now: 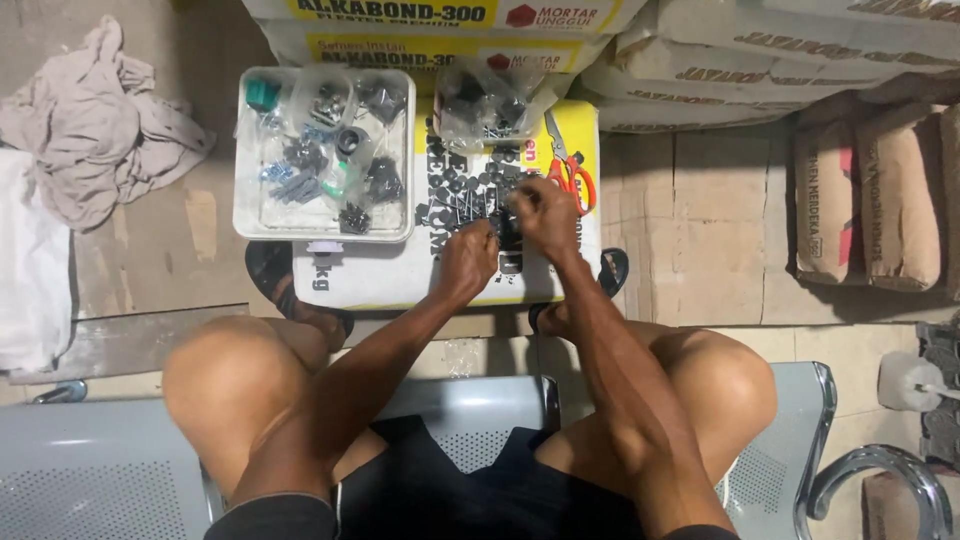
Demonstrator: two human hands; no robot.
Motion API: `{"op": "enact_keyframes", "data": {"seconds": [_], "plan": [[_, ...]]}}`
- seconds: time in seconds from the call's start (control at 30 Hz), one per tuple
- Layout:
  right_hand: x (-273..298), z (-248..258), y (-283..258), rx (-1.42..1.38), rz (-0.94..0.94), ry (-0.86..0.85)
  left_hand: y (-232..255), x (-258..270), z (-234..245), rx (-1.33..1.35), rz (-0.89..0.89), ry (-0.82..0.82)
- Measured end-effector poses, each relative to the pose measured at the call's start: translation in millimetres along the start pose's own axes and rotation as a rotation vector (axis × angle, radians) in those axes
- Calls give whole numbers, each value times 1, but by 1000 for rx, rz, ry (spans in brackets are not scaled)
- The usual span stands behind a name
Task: Assembling small black plastic components by snapping them together on a tray.
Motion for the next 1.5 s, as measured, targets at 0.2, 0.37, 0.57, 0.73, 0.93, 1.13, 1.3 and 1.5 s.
{"op": "enact_keyframes", "data": {"seconds": [0.2,0.37,0.57,0.73,0.93,1.13,1.3,1.5], "plan": [[-35,57,21,280,13,91,2,-5,18,268,83,96],[-52,5,44,610,136,-23,15,-22,17,325,58,163],[-64,-21,78,809,107,-202,37,-43,42,484,95,183],[-57,7,28,505,123,-219,64,-57,77,627,268,82],[-12,81,-116,102,85,-157,88,-63,108,495,281,-13],[25,108,-154,-404,4,-118,114,-62,113,751,48,-175],[27,109,-144,-453,-107,-300,123,-60,128,385,-260,-206],[21,109,-148,-500,-163,-355,108,-64,116,247,-336,-222]]}}
Point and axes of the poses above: each hand's wrist, its own x-axis away from the middle knuckle, its own z-axis out of the back of the hand, y = z × x, the point moved 5 cm from there along -x, towards the middle knuckle, and after that the axes turned 8 degrees about -z, right-handed, at the moved point
